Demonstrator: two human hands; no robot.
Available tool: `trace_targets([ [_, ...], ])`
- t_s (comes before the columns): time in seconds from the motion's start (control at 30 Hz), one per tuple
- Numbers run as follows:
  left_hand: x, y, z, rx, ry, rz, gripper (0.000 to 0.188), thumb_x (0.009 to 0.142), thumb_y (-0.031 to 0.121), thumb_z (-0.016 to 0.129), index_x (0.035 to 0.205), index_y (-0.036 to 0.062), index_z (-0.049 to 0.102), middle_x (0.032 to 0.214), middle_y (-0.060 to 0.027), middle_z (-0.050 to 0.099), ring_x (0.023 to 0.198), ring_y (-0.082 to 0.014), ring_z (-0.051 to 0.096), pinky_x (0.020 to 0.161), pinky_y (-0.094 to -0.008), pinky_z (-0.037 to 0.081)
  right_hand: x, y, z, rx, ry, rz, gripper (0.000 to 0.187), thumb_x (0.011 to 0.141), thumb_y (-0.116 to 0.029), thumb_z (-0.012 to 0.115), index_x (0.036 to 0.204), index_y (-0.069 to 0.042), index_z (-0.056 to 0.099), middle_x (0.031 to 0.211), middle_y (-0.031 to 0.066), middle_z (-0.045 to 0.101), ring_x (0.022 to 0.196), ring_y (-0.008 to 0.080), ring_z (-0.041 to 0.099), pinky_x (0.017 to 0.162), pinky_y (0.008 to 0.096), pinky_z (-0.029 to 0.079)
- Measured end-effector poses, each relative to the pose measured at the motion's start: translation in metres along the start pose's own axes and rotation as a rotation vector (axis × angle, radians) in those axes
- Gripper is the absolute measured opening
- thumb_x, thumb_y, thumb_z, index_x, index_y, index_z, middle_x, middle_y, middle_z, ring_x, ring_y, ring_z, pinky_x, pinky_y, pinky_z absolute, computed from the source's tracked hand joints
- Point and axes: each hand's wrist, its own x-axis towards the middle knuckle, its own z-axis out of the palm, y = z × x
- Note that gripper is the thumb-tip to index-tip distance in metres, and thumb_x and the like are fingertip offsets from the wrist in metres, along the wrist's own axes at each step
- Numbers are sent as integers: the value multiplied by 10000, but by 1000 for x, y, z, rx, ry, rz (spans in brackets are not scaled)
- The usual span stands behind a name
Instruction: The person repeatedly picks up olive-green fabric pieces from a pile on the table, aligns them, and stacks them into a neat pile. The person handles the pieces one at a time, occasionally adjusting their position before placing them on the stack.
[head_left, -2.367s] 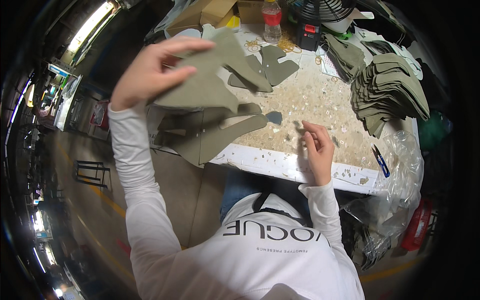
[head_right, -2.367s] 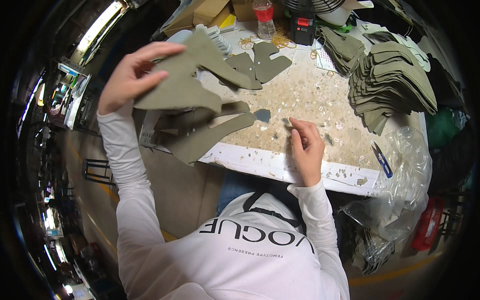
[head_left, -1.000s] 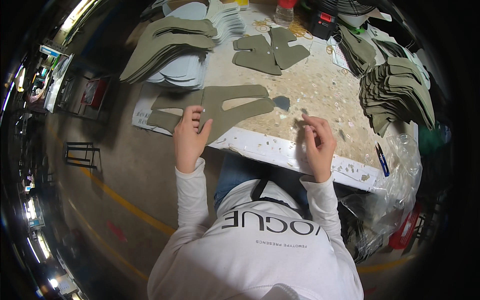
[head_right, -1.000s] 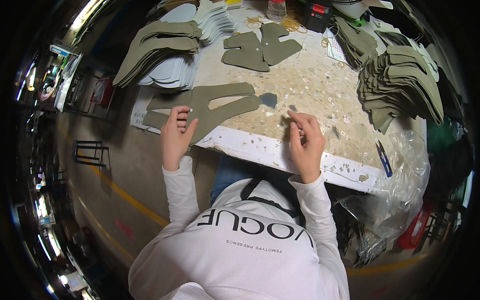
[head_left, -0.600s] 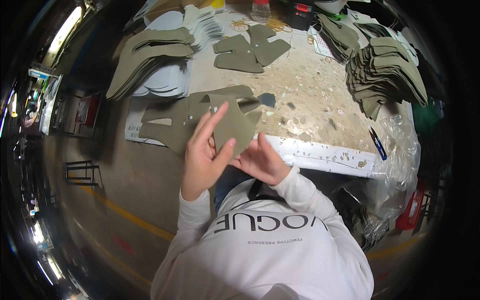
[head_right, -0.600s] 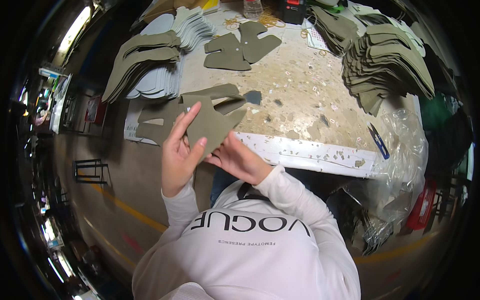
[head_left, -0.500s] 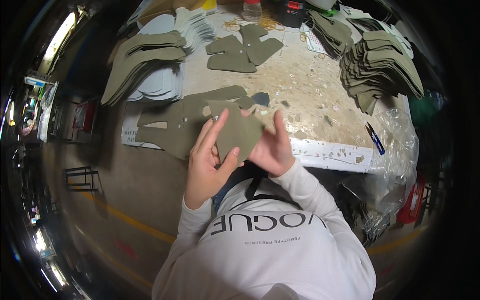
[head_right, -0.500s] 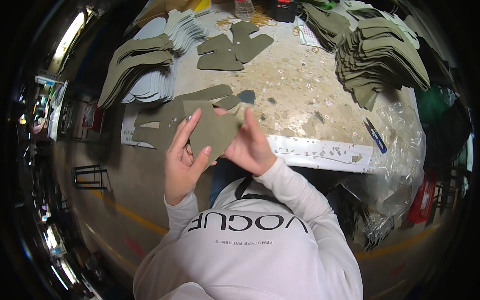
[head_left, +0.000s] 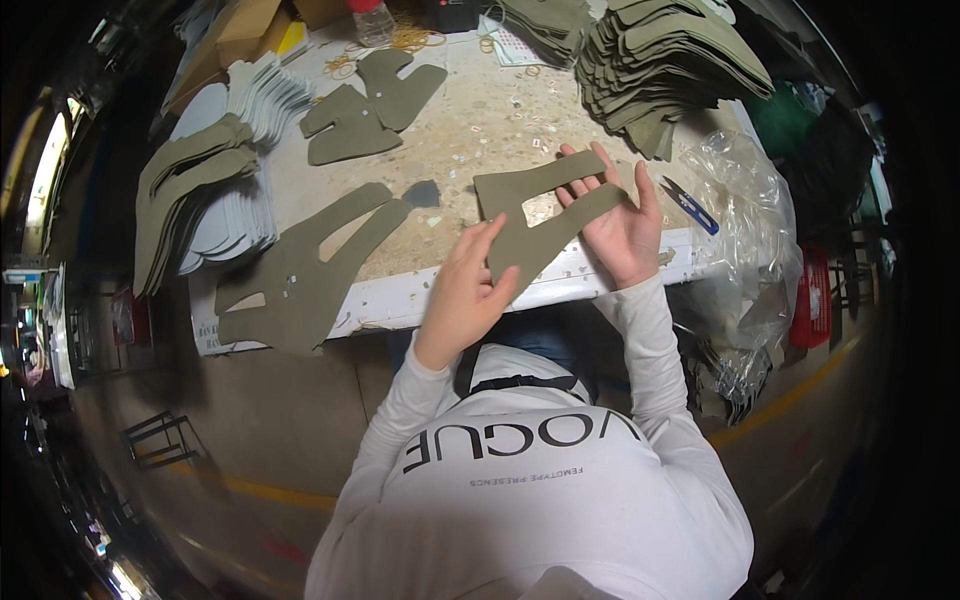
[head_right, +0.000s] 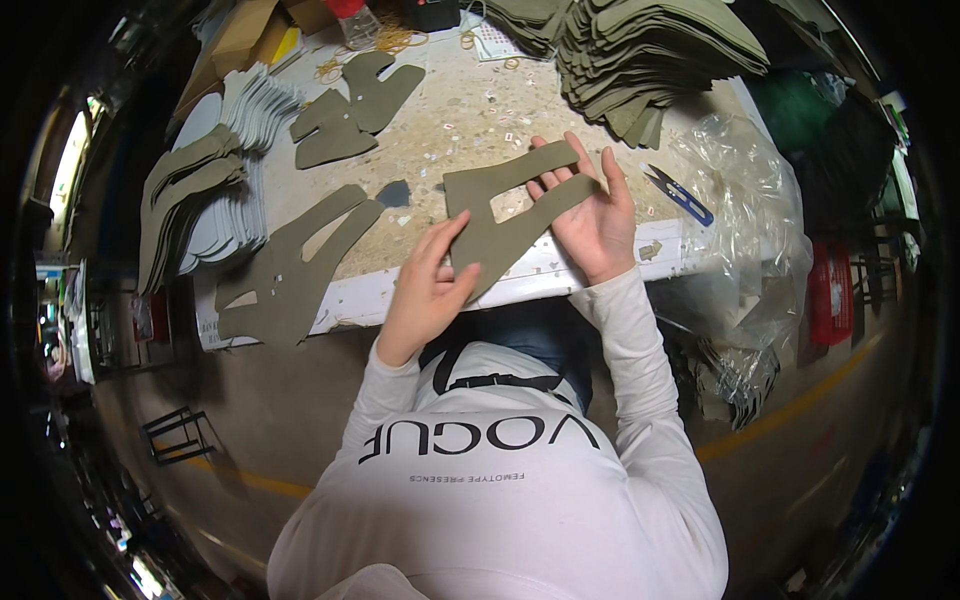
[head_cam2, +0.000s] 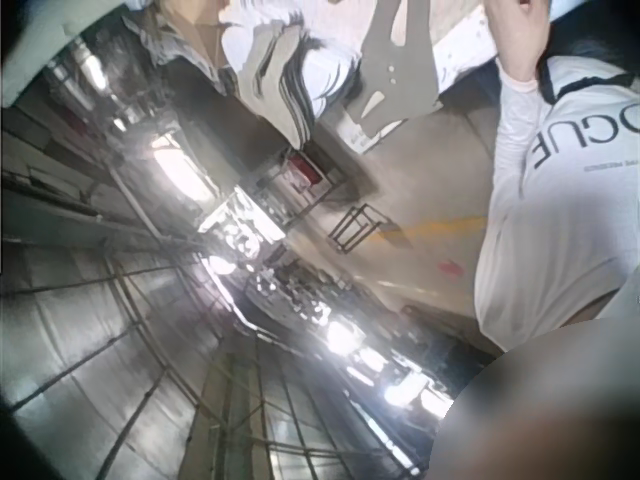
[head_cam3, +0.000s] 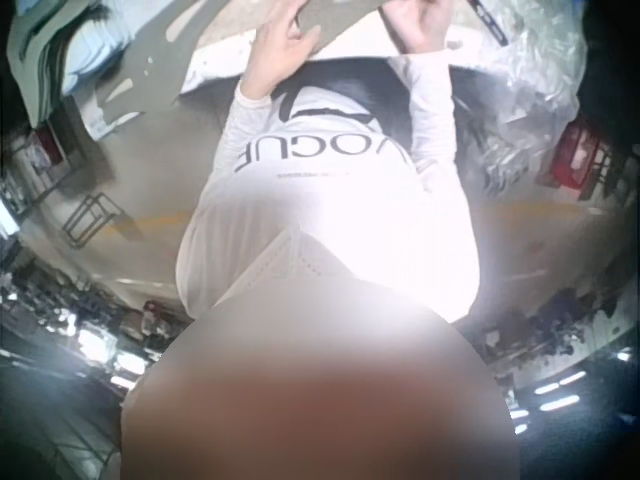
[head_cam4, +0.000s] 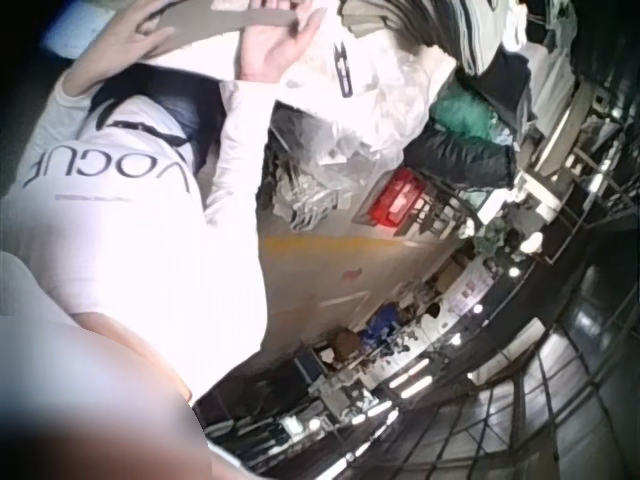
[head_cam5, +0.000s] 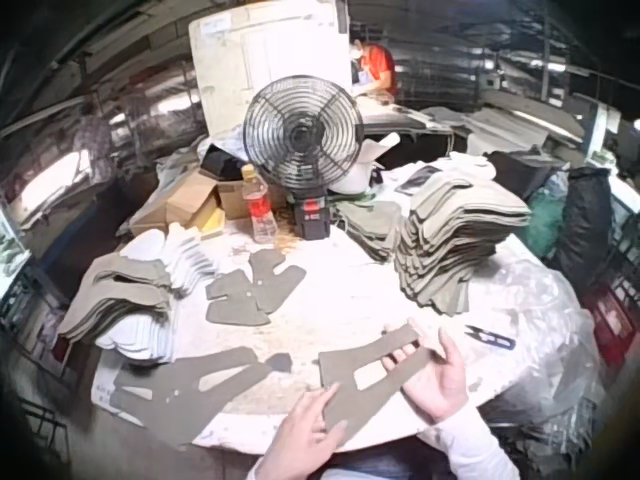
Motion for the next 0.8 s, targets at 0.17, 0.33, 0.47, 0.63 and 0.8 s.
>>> trace_targets([
  [0.17,-34,10,-78,523,463,67,216,887,27,627,1097,25,674,1042,-98,609,731,-169,633,641,-258,551,-8,-28,-5,-101,18,-143,666,989,-362,547,1525,-84,267,1565,241,266,1440,333,310,1147,456,313],
  [0.33,-89,4,-158,847,683,-249,140,868,59,658,1000,22,686,986,-125,644,793,-225,650,728,-316,517,-17,-34,15,-504,100,-434,617,999,-227,511,1534,-73,247,1547,227,322,1423,295,345,1183,397,237],
  [0.47,-115,-18,-160,978,613,-139,314,818,152,727,1107,50,661,1105,-132,615,1055,-335,583,921,-406,457,-28,-11,32,-1361,141,-574,432,984,-79,504,1409,-7,473,1347,164,575,1273,208,510,1091,331,348],
  [0.63,-122,-31,-148,957,710,-88,320,819,158,729,1114,58,658,1132,-115,606,1072,-324,572,916,-409,456,-24,40,34,-2225,-313,-426,591,935,-262,606,1478,-110,430,1560,112,353,1476,370,222,1168,540,192],
  [0.8,-122,-24,-153,944,723,-71,319,795,104,728,1105,52,672,1110,-112,627,1034,-310,609,906,-378,479,-14,71,23,-2551,-385,-283,611,978,-356,498,1536,-174,332,1619,86,233,1492,348,183,1178,569,115],
])
